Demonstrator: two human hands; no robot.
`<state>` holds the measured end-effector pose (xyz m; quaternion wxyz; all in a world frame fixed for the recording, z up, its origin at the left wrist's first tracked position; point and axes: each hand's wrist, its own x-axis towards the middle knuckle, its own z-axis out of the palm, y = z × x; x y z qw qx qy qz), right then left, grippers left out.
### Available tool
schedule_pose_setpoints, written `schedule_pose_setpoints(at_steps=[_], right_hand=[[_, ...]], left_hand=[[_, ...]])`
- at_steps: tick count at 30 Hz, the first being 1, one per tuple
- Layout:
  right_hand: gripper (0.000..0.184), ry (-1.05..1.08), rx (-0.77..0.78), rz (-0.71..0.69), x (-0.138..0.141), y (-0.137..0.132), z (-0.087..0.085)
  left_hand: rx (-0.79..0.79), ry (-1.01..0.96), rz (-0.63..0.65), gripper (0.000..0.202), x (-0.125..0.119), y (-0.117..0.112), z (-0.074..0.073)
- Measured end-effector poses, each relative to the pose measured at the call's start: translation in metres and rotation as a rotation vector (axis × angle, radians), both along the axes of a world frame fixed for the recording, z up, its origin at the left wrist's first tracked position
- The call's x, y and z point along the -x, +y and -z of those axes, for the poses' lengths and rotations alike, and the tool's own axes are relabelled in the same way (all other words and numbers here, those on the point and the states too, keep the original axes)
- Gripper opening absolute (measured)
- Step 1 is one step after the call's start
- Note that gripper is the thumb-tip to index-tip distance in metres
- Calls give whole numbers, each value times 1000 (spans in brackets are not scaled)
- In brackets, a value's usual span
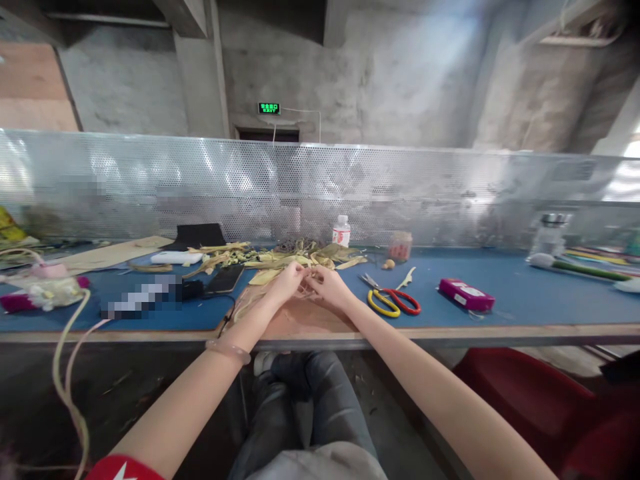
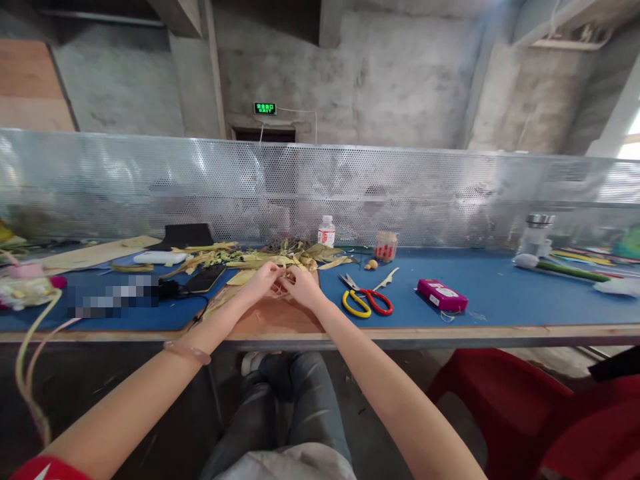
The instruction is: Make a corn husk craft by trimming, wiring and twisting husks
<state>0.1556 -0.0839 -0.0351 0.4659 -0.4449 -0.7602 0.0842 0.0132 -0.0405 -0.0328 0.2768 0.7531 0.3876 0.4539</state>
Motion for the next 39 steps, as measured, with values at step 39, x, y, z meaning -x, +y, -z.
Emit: schedule_pose_setpoints(at_steps=[39], right_hand=[[23,600,263,-283,-3,3,-7]], left_hand=[[-40,-55,244,17,2,-18,-16]])
